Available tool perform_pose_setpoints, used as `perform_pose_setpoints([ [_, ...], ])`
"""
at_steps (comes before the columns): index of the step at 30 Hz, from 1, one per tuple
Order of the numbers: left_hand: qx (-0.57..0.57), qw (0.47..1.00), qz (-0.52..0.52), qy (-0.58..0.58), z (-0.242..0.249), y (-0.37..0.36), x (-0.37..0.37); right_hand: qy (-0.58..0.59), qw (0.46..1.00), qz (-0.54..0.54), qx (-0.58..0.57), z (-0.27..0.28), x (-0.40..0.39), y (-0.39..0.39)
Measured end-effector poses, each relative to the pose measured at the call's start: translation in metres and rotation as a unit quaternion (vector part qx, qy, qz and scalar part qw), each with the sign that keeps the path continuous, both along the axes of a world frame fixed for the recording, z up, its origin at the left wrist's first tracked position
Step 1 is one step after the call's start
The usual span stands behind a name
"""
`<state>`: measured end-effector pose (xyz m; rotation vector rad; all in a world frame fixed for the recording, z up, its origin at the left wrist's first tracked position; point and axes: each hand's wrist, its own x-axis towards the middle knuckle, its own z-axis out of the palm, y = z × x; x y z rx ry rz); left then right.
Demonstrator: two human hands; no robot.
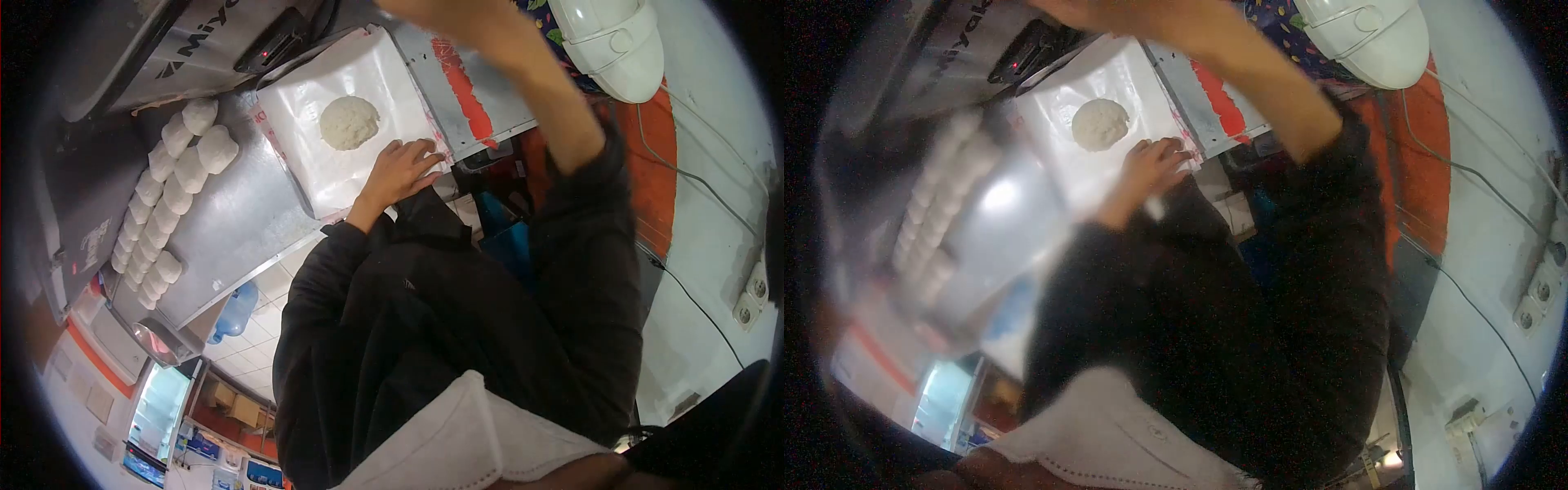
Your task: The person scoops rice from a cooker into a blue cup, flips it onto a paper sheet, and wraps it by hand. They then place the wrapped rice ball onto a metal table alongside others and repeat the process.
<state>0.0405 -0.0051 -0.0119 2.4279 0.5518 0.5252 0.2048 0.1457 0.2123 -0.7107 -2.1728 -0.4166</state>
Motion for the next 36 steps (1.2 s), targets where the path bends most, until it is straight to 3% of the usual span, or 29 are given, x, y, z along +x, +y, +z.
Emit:
perform_pose_setpoints([
  [2, -0.009, 1.000, 0.002, -0.022, 0.000, 0.002, 0.000, -0.028, 0.985, -0.170, -0.017, -0.044, 0.023, -0.050],
  [3, -0.010, 1.000, 0.002, -0.026, 0.001, 0.002, -0.001, 0.158, 0.948, -0.175, -0.215, -0.056, 0.014, -0.073],
  [4, -0.010, 0.999, 0.002, -0.030, 0.002, 0.002, -0.001, 0.331, 0.839, -0.168, -0.397, -0.071, 0.008, -0.094],
  [6, -0.013, 1.000, 0.006, -0.024, 0.003, 0.001, -0.001, 0.482, 0.709, -0.160, -0.490, -0.134, 0.013, -0.132],
  [8, -0.017, 1.000, 0.008, -0.017, 0.002, 0.002, 0.001, 0.547, 0.619, -0.177, -0.534, -0.142, 0.013, -0.168],
  [11, -0.014, 1.000, 0.000, -0.019, 0.004, 0.002, 0.000, 0.553, 0.563, -0.233, -0.568, -0.155, 0.011, -0.205],
  [14, -0.033, 0.999, -0.003, -0.016, 0.010, 0.003, 0.002, 0.552, 0.540, -0.237, -0.590, -0.174, 0.008, -0.228],
  [22, 0.007, 0.999, 0.040, -0.035, 0.001, -0.003, 0.004, 0.537, 0.547, -0.231, -0.599, -0.188, 0.006, -0.240],
  [24, 0.003, 0.998, 0.049, -0.029, 0.004, -0.006, 0.004, 0.543, 0.524, -0.227, -0.616, -0.190, 0.006, -0.240],
  [29, -0.051, 0.994, 0.092, 0.001, 0.005, -0.016, 0.000, 0.518, 0.564, -0.182, -0.617, -0.189, 0.011, -0.238],
  [31, -0.101, 0.986, 0.116, -0.057, 0.006, -0.018, -0.003, 0.516, 0.580, -0.163, -0.609, -0.191, 0.016, -0.237],
  [34, -0.128, 0.977, 0.126, -0.116, 0.014, -0.020, -0.011, 0.518, 0.565, -0.148, -0.625, -0.199, 0.031, -0.239],
  [36, -0.146, 0.975, 0.127, -0.109, 0.020, -0.020, -0.015, 0.308, 0.620, -0.240, -0.680, -0.196, 0.039, -0.233],
])
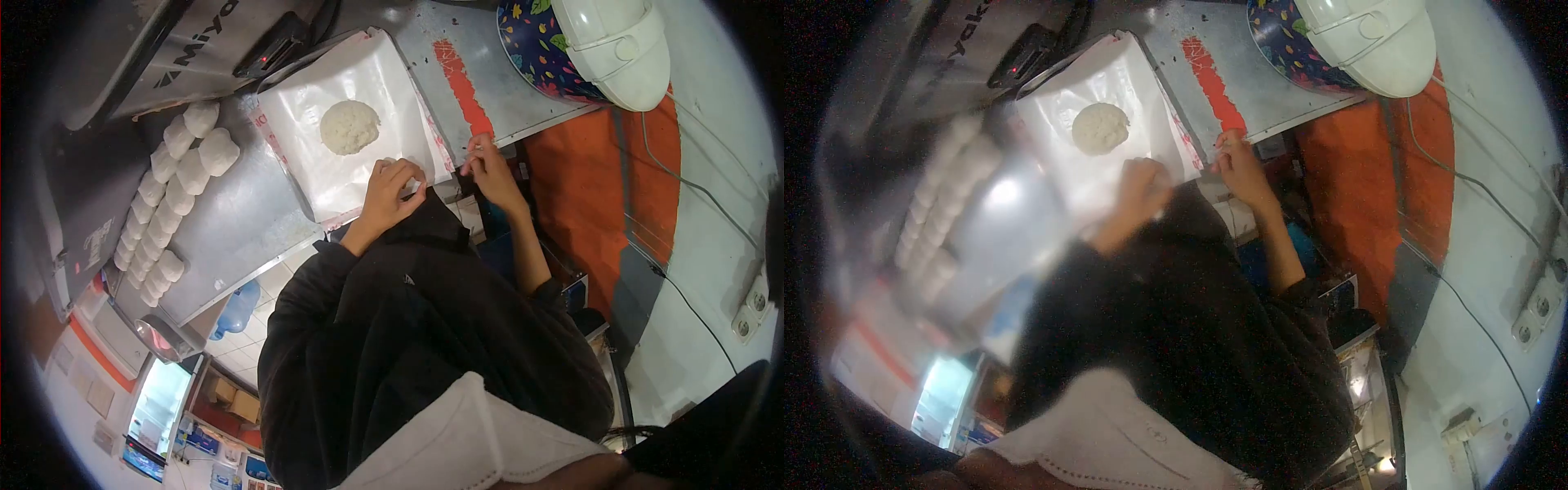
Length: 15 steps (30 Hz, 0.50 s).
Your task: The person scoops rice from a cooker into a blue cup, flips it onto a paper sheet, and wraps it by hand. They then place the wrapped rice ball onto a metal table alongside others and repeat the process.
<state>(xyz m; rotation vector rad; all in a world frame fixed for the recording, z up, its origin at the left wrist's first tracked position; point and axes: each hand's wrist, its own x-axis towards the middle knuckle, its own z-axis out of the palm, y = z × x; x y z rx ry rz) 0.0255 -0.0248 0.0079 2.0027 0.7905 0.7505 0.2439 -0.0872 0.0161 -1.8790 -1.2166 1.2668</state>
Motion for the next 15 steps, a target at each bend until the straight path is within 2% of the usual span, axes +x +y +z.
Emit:
perform_pose_setpoints([
  [1, -0.020, 1.000, -0.004, 0.004, 0.001, 0.000, -0.002, 0.001, 1.000, 0.003, 0.001, 0.002, -0.001, 0.006],
  [3, -0.033, 0.999, -0.012, 0.007, 0.000, 0.000, -0.004, -0.263, 0.958, 0.112, 0.031, 0.009, -0.007, 0.019],
  [7, -0.035, 0.999, -0.035, -0.005, -0.006, 0.002, -0.004, -0.290, 0.950, 0.113, 0.015, 0.024, -0.015, 0.059],
  [9, -0.039, 0.999, -0.007, -0.017, -0.002, -0.001, -0.004, -0.386, 0.904, 0.088, 0.164, 0.022, -0.013, 0.071],
  [10, -0.044, 0.998, 0.018, -0.029, 0.001, -0.002, -0.005, -0.385, 0.903, 0.091, 0.166, 0.025, -0.014, 0.075],
  [12, -0.040, 0.998, 0.023, -0.035, 0.010, -0.001, -0.009, -0.571, 0.772, 0.072, 0.268, 0.034, -0.014, 0.084],
  [13, -0.036, 0.998, 0.025, -0.041, 0.012, 0.000, -0.011, -0.570, 0.773, 0.075, 0.270, 0.033, -0.015, 0.088],
  [15, -0.015, 0.999, 0.025, -0.043, 0.011, 0.000, -0.012, -0.429, 0.843, 0.003, 0.325, 0.030, -0.016, 0.098],
])
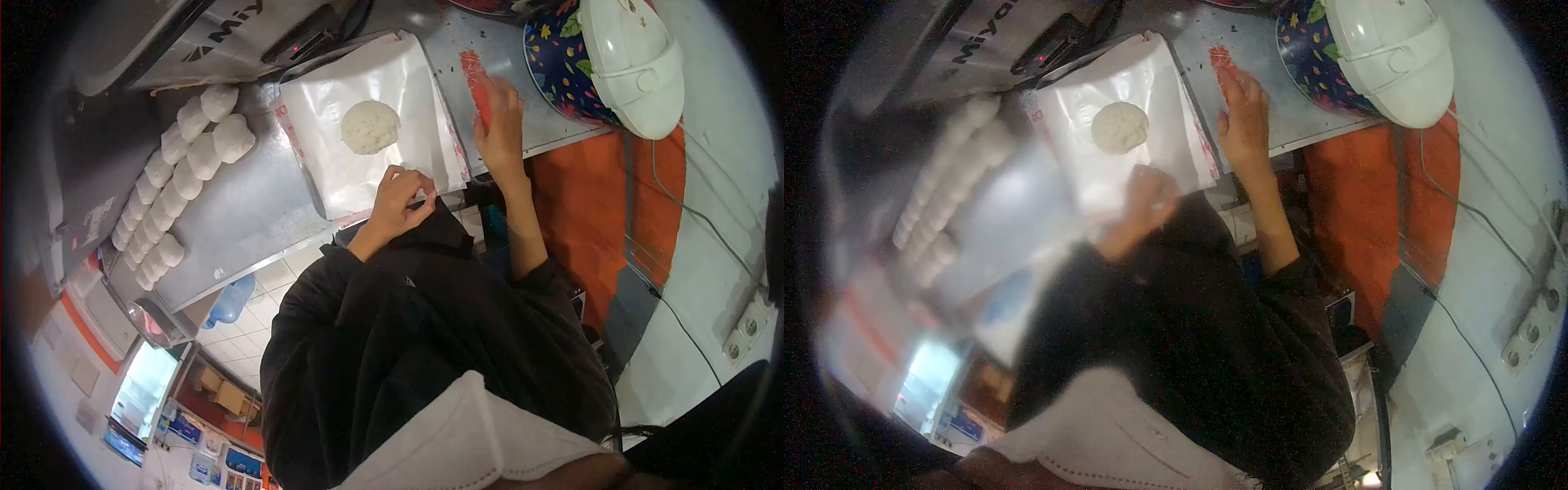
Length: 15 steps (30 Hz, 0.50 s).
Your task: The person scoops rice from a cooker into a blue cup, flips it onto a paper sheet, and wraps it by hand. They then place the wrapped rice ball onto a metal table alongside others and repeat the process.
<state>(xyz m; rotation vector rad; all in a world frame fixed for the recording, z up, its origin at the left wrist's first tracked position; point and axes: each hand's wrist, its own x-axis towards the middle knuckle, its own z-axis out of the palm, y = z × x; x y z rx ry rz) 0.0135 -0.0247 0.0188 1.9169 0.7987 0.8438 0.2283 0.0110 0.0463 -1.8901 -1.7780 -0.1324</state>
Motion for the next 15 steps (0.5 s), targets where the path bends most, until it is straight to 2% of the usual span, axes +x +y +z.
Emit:
perform_pose_setpoints([
  [1, 0.020, 1.000, -0.005, -0.003, -0.001, -0.001, 0.001, 0.001, 1.000, 0.004, 0.001, 0.000, -0.004, 0.003],
  [2, 0.022, 1.000, -0.001, -0.002, -0.002, -0.001, 0.002, 0.245, 0.954, -0.033, -0.168, 0.000, -0.011, 0.006],
  [3, 0.053, 0.998, -0.016, 0.030, -0.003, -0.003, 0.005, 0.465, 0.821, -0.068, -0.325, 0.000, -0.019, 0.010],
  [4, 0.084, 0.994, -0.031, 0.062, -0.005, -0.004, 0.009, 0.464, 0.822, -0.066, -0.325, 0.003, -0.030, 0.021],
  [6, 0.087, 0.988, -0.063, 0.107, -0.008, -0.004, 0.018, 0.219, 0.918, -0.036, -0.328, 0.005, -0.050, 0.055],
  [7, 0.089, 0.980, -0.095, 0.152, -0.010, -0.003, 0.023, 0.218, 0.919, -0.032, -0.327, -0.012, -0.054, 0.072],
  [9, 0.113, 0.975, -0.096, 0.165, -0.011, 0.003, 0.025, 0.228, 0.965, 0.014, -0.126, -0.041, -0.062, 0.100],
  [11, 0.092, 0.940, -0.171, 0.280, -0.011, 0.024, 0.023, 0.254, 0.958, 0.052, -0.122, -0.043, -0.054, 0.107],
  [12, 0.133, 0.950, -0.085, 0.271, -0.006, 0.046, 0.018, 0.277, 0.949, 0.083, -0.121, -0.037, -0.048, 0.110],
  [13, 0.228, 0.955, 0.008, 0.187, 0.006, 0.077, 0.000, 0.278, 0.949, 0.084, -0.122, -0.027, -0.040, 0.110],
  [14, 0.227, 0.938, 0.095, 0.245, 0.019, 0.100, -0.012, 0.348, 0.905, 0.170, -0.177, -0.014, -0.031, 0.106],
  [15, 0.186, 0.956, 0.114, 0.197, 0.030, 0.130, -0.025, 0.410, 0.846, 0.253, -0.229, -0.007, -0.023, 0.102],
])
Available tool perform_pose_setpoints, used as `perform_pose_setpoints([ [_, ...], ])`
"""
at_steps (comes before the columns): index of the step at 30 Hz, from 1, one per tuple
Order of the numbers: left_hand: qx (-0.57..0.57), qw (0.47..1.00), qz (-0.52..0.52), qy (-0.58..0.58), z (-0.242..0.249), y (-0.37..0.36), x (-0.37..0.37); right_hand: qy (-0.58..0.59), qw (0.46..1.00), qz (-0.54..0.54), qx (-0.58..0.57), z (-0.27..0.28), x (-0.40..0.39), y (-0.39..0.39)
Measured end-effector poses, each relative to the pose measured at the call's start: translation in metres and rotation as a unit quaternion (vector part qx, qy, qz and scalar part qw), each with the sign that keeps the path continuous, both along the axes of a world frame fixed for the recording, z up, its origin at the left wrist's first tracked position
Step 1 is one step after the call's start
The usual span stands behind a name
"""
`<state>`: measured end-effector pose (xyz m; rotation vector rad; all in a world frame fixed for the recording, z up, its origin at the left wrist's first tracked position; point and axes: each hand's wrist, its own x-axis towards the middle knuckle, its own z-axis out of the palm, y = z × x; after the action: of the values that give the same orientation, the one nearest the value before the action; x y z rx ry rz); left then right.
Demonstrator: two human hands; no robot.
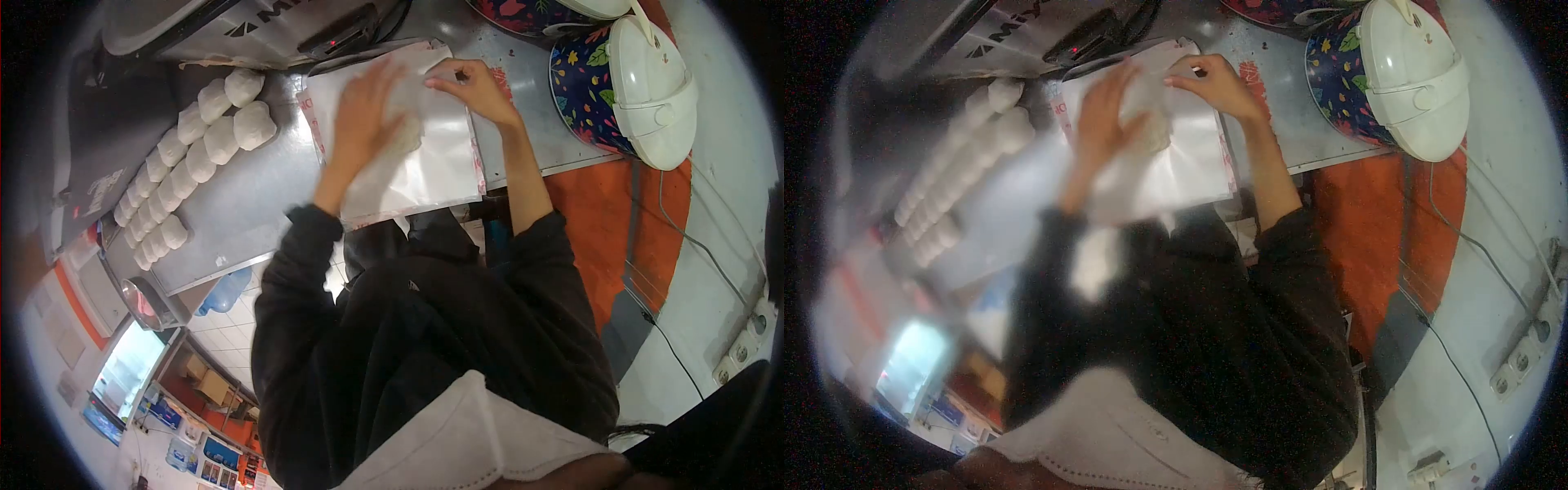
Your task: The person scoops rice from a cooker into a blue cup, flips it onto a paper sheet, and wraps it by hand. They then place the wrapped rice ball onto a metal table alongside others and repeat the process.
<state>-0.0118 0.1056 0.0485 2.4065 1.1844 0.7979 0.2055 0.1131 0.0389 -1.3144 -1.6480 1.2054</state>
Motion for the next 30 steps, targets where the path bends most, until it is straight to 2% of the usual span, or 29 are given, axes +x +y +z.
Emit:
perform_pose_setpoints([
  [1, 0.031, 0.997, -0.006, 0.070, 0.001, 0.022, -0.012, 0.044, 0.996, 0.028, -0.076, -0.014, 0.006, 0.001],
  [2, 0.034, 0.997, -0.003, 0.069, 0.009, 0.035, -0.017, 0.043, 0.996, 0.030, -0.074, -0.015, 0.006, -0.001],
  [3, -0.074, 0.976, -0.091, 0.186, 0.016, 0.048, -0.020, 0.076, 0.992, 0.063, -0.082, -0.014, 0.006, -0.001],
  [4, -0.179, 0.921, -0.178, 0.297, 0.021, 0.056, -0.020, 0.108, 0.986, 0.094, -0.090, -0.014, 0.007, 0.000],
  [5, -0.122, 0.937, -0.184, 0.270, 0.014, 0.051, -0.021, 0.109, 0.986, 0.091, -0.089, -0.018, 0.011, 0.000],
  [6, -0.123, 0.936, -0.187, 0.271, 0.022, 0.054, -0.015, 0.000, 0.988, 0.118, -0.104, -0.024, 0.017, 0.003],
  [7, -0.215, 0.891, -0.213, 0.338, 0.037, 0.060, -0.004, -0.109, 0.976, 0.145, -0.118, -0.027, 0.018, 0.003],
  [8, -0.304, 0.831, -0.236, 0.400, 0.046, 0.063, 0.001, -0.107, 0.976, 0.144, -0.120, -0.031, 0.015, -0.005],
  [9, -0.302, 0.832, -0.235, 0.401, 0.026, 0.064, -0.003, -0.175, 0.979, 0.035, -0.094, -0.027, 0.007, -0.014],
  [10, -0.307, 0.872, -0.212, 0.318, -0.009, 0.065, -0.009, -0.240, 0.966, -0.077, -0.065, -0.023, 0.001, -0.024],
  [11, -0.311, 0.902, -0.189, 0.231, -0.028, 0.067, -0.013, -0.239, 0.966, -0.080, -0.063, -0.017, -0.003, -0.039],
  [12, -0.307, 0.904, -0.190, 0.231, -0.025, 0.070, -0.013, -0.204, 0.964, -0.135, -0.103, -0.011, -0.006, -0.055],
  [13, -0.410, 0.864, -0.216, 0.199, -0.019, 0.067, -0.014, -0.166, 0.957, -0.190, -0.144, -0.007, -0.009, -0.070],
  [14, -0.510, 0.810, -0.239, 0.164, -0.013, 0.061, -0.016, -0.166, 0.956, -0.191, -0.146, -0.003, -0.009, -0.084],
  [15, -0.520, 0.794, -0.289, 0.119, -0.003, 0.054, -0.018, -0.166, 0.965, -0.142, -0.143, 0.001, -0.008, -0.099],
  [16, -0.525, 0.792, -0.289, 0.119, -0.005, 0.046, -0.020, -0.165, 0.972, -0.092, -0.141, 0.002, -0.009, -0.111],
  [17, -0.474, 0.813, -0.322, 0.107, -0.009, 0.038, -0.022, -0.163, 0.972, -0.091, -0.145, -0.004, -0.012, -0.121],
  [19, -0.376, 0.855, -0.346, 0.087, -0.018, 0.026, -0.022, -0.085, 0.979, -0.185, -0.018, -0.016, -0.017, -0.134],
  [20, -0.374, 0.856, -0.346, 0.088, -0.022, 0.021, -0.023, -0.084, 0.979, -0.186, -0.015, -0.015, -0.015, -0.139],
  [22, -0.279, 0.894, -0.297, 0.184, -0.021, 0.011, -0.021, -0.033, 0.989, -0.086, -0.117, -0.006, -0.014, -0.148],
  [23, -0.279, 0.895, -0.297, 0.184, -0.023, 0.003, -0.021, -0.032, 0.989, -0.087, -0.116, 0.004, -0.015, -0.154],
  [25, -0.217, 0.924, -0.249, 0.191, -0.026, -0.010, -0.018, -0.027, 0.979, -0.001, -0.201, 0.036, -0.018, -0.157],
  [29, -0.177, 0.947, -0.201, 0.174, -0.030, -0.029, -0.009, -0.033, 0.987, -0.030, -0.151, 0.026, -0.026, -0.171],
  [30, -0.147, 0.957, -0.182, 0.170, -0.032, -0.032, -0.006, -0.077, 0.982, -0.043, -0.165, 0.024, -0.027, -0.171],
])
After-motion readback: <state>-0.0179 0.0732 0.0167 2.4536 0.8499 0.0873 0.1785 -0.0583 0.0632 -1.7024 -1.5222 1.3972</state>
